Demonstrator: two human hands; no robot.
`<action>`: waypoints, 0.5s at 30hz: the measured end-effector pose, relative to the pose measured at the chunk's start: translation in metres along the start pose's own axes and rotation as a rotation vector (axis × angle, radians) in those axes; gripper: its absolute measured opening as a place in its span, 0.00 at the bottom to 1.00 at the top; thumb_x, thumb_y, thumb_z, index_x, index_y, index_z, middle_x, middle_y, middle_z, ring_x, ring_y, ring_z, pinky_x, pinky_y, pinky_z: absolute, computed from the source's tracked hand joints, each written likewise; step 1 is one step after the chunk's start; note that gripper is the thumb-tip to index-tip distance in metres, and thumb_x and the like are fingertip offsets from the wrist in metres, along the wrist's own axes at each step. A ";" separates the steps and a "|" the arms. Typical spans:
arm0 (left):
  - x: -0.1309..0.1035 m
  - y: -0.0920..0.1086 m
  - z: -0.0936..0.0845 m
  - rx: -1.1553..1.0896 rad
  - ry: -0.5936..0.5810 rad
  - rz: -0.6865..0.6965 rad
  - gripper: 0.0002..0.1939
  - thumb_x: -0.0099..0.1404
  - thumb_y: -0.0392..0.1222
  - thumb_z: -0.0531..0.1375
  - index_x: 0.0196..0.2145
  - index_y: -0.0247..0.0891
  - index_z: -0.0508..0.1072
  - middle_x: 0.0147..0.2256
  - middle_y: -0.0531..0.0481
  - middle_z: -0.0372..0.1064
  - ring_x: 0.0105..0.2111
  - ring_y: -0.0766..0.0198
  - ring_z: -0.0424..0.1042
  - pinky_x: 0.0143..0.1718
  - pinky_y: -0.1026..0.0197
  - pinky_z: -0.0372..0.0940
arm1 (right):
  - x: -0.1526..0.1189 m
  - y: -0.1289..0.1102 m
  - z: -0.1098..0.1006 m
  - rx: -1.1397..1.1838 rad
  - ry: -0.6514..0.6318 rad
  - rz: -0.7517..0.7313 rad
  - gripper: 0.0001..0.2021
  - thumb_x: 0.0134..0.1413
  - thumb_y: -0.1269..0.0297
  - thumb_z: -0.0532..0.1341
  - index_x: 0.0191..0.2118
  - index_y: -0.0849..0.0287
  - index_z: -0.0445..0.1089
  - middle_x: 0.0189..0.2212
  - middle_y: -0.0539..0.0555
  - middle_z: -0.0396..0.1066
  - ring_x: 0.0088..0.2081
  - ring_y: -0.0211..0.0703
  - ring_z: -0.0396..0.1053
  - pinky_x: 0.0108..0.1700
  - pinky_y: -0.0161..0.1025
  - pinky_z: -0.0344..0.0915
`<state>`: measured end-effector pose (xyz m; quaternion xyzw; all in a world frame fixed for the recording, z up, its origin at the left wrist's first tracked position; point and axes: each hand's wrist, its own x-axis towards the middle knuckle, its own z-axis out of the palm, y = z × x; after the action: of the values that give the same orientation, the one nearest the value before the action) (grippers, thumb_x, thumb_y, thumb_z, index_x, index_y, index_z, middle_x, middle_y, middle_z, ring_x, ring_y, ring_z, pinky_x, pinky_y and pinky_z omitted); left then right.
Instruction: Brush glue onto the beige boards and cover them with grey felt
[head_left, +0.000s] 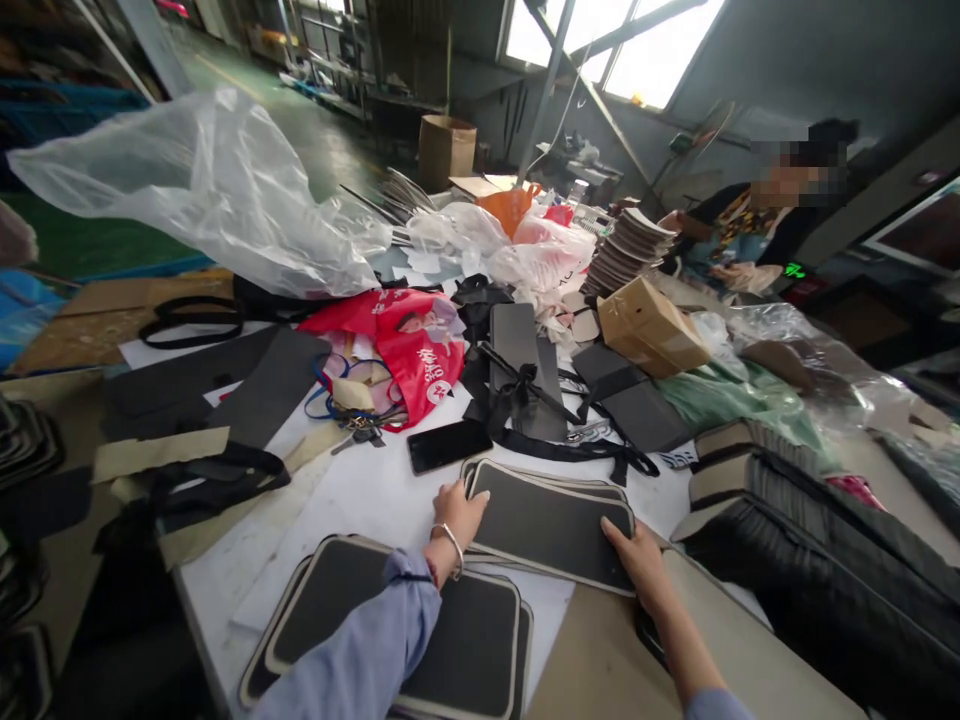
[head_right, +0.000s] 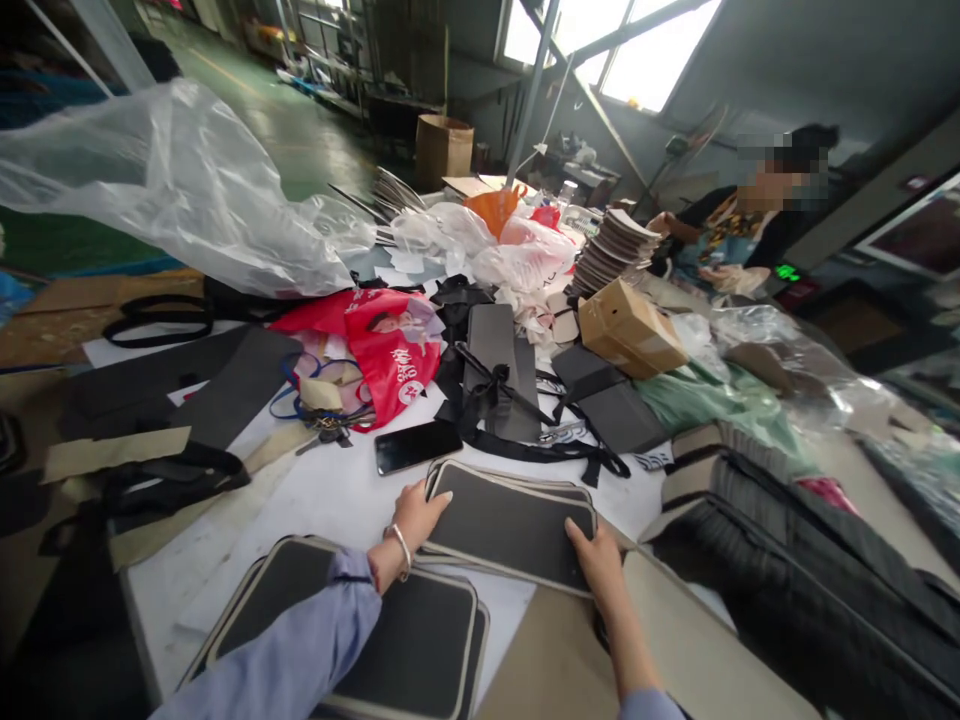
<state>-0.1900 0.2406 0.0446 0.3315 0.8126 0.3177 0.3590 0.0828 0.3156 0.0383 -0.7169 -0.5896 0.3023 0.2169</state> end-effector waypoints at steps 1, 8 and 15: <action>0.000 -0.001 0.004 0.086 0.055 0.004 0.14 0.55 0.45 0.59 0.38 0.36 0.71 0.41 0.40 0.67 0.44 0.52 0.66 0.45 0.55 0.60 | 0.005 0.003 0.003 -0.043 0.001 0.018 0.24 0.36 0.46 0.57 0.33 0.63 0.70 0.27 0.58 0.72 0.36 0.55 0.70 0.42 0.47 0.65; -0.008 0.003 0.012 0.172 0.171 0.011 0.13 0.56 0.45 0.57 0.37 0.35 0.69 0.42 0.39 0.63 0.45 0.51 0.63 0.49 0.54 0.56 | 0.015 0.003 -0.001 -0.045 -0.036 0.114 0.28 0.33 0.45 0.61 0.36 0.64 0.69 0.27 0.58 0.71 0.37 0.57 0.69 0.43 0.48 0.63; -0.003 0.000 0.008 -0.037 0.042 0.003 0.12 0.57 0.45 0.57 0.39 0.41 0.65 0.32 0.49 0.69 0.38 0.57 0.68 0.43 0.57 0.60 | 0.005 -0.004 -0.003 0.196 -0.075 0.256 0.29 0.30 0.48 0.66 0.38 0.67 0.69 0.23 0.58 0.72 0.28 0.52 0.71 0.32 0.43 0.67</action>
<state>-0.1823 0.2407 0.0409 0.3192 0.8135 0.3401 0.3473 0.0824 0.3219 0.0422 -0.7499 -0.4687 0.4101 0.2232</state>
